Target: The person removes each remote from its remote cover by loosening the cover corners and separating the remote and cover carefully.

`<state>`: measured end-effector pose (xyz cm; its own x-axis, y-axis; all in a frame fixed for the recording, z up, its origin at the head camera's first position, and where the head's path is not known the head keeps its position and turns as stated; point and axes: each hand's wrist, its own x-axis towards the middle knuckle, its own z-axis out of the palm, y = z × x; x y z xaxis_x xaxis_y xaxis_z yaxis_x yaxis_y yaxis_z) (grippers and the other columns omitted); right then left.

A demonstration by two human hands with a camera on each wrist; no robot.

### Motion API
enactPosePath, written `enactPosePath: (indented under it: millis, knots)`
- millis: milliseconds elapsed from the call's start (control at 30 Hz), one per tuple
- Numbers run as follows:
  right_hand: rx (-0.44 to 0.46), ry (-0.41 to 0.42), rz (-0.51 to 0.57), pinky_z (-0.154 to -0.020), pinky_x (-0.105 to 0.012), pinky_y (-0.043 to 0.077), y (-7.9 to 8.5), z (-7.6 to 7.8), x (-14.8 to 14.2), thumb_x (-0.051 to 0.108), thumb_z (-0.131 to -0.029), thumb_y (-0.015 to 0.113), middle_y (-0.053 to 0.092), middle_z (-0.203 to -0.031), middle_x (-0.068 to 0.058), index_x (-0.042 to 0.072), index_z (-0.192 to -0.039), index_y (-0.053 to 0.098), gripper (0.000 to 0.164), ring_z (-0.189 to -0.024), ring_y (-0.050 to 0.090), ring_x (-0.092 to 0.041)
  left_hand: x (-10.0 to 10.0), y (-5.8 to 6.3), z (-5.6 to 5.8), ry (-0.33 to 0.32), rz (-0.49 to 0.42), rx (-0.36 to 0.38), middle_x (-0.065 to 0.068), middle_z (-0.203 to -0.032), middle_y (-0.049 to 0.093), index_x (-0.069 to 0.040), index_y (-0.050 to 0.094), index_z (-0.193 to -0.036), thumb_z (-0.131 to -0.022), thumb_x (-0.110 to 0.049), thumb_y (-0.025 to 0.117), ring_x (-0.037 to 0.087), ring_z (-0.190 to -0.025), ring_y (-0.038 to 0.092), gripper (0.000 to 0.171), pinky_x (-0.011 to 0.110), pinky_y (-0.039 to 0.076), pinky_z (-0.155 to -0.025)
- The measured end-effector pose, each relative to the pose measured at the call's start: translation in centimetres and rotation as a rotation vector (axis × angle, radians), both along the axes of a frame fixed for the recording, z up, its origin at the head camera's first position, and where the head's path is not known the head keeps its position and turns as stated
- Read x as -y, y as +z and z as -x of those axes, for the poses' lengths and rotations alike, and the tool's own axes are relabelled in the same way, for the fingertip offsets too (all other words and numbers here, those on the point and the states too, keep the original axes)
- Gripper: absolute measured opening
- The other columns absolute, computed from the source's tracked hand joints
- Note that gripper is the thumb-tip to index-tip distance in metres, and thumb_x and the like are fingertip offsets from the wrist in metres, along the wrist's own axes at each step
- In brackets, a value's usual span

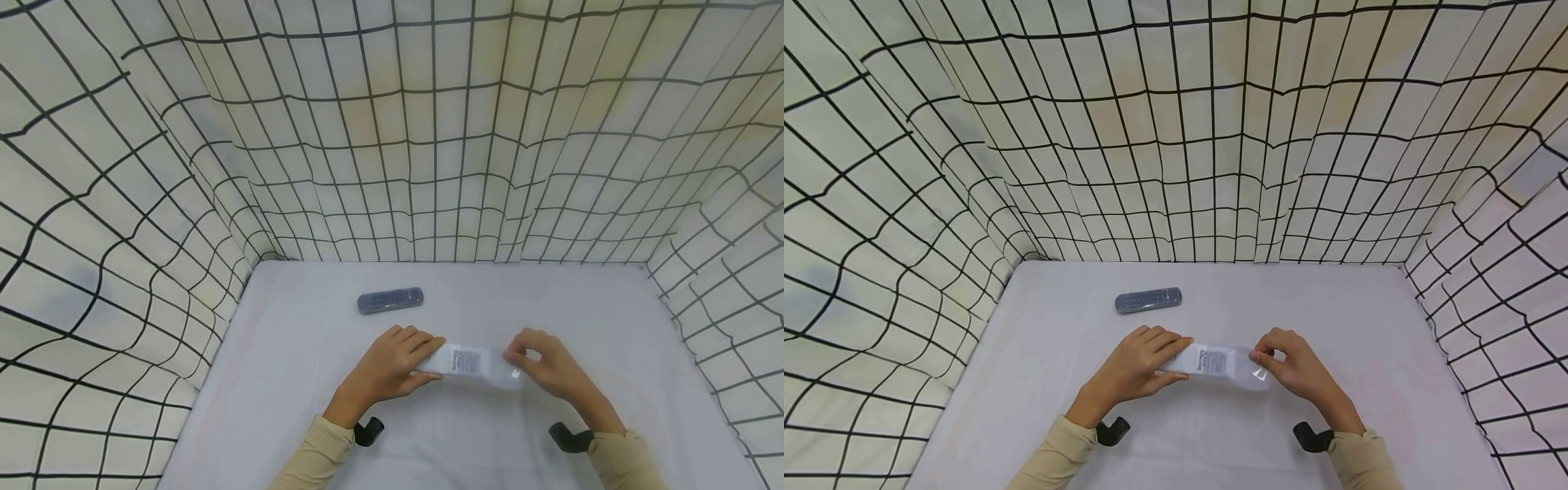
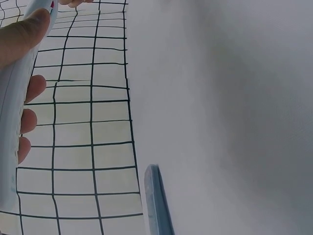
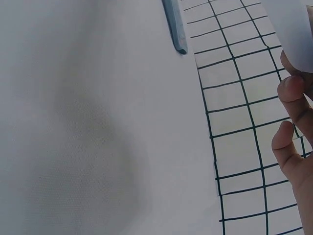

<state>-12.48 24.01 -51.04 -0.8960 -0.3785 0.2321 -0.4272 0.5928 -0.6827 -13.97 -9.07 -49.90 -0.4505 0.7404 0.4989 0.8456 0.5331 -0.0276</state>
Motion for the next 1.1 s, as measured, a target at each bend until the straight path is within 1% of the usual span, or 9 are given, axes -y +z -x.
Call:
enactPosePath:
  millis: [100, 200, 300, 500, 767, 1100]
  knots:
    - [-0.015, 0.011, 0.012, -0.080, -0.039, 0.047, -0.05, -0.02, -0.02, 0.019, -0.090, 0.075, 0.061, -0.086, 0.020, 0.030, -0.088, 0.068, 0.014, -0.083, 0.054, -0.004, -0.02, 0.06, -0.05, 0.001, 0.001, -0.003, -0.005, -0.115, 0.066, -0.015, 0.062, -0.133, -0.088, -0.053, 0.071, 0.011, -0.100, 0.062, 0.059, 0.027, 0.051, -0.079]
    - [-0.019, 0.018, 0.021, -0.078, -0.036, 0.050, -0.14, -0.09, -0.02, 0.017, -0.090, 0.075, 0.061, -0.087, 0.019, 0.032, -0.089, 0.067, 0.016, -0.083, 0.055, -0.004, -0.01, 0.06, -0.09, 0.001, 0.004, -0.008, -0.005, -0.115, 0.066, -0.015, 0.063, -0.133, -0.088, -0.053, 0.071, 0.011, -0.100, 0.062, 0.059, 0.027, 0.051, -0.079]
    - [0.001, 0.010, 0.026, -0.076, -0.032, 0.052, -0.19, -0.13, 0.01, 0.018, -0.090, 0.074, 0.062, -0.088, 0.019, 0.032, -0.089, 0.067, 0.016, -0.082, 0.058, -0.004, -0.01, 0.04, -0.10, 0.002, 0.006, -0.010, -0.006, -0.115, 0.066, -0.015, 0.062, -0.133, -0.088, -0.053, 0.071, 0.011, -0.100, 0.062, 0.059, 0.026, 0.051, -0.079]
    - [0.024, 0.008, 0.013, -0.078, -0.027, 0.051, -0.13, -0.11, 0.01, 0.020, -0.090, 0.074, 0.063, -0.088, 0.020, 0.033, -0.089, 0.066, 0.016, -0.083, 0.060, -0.002, -0.03, 0.02, -0.08, 0.000, 0.010, -0.010, -0.005, -0.115, 0.066, -0.015, 0.062, -0.133, -0.088, -0.052, 0.071, 0.011, -0.101, 0.062, 0.059, 0.027, 0.051, -0.079]
    - [0.040, 0.026, 0.010, -0.078, -0.026, 0.051, 0.07, -0.12, -0.13, 0.023, -0.091, 0.074, 0.063, -0.087, 0.020, 0.034, -0.089, 0.066, 0.014, -0.081, 0.059, -0.002, -0.01, 0.05, -0.04, 0.000, 0.016, -0.014, -0.005, -0.115, 0.067, -0.015, 0.063, -0.133, -0.089, -0.053, 0.070, 0.011, -0.101, 0.062, 0.059, 0.027, 0.051, -0.080]
    - [0.010, 0.062, 0.027, -0.074, -0.025, 0.050, 0.21, -0.26, -0.33, 0.019, -0.090, 0.074, 0.062, -0.086, 0.020, 0.033, -0.091, 0.066, 0.016, -0.079, 0.058, -0.002, 0.01, 0.17, -0.11, -0.009, 0.009, -0.014, -0.005, -0.115, 0.067, -0.015, 0.063, -0.133, -0.088, -0.053, 0.071, 0.011, -0.101, 0.062, 0.059, 0.027, 0.051, -0.080]
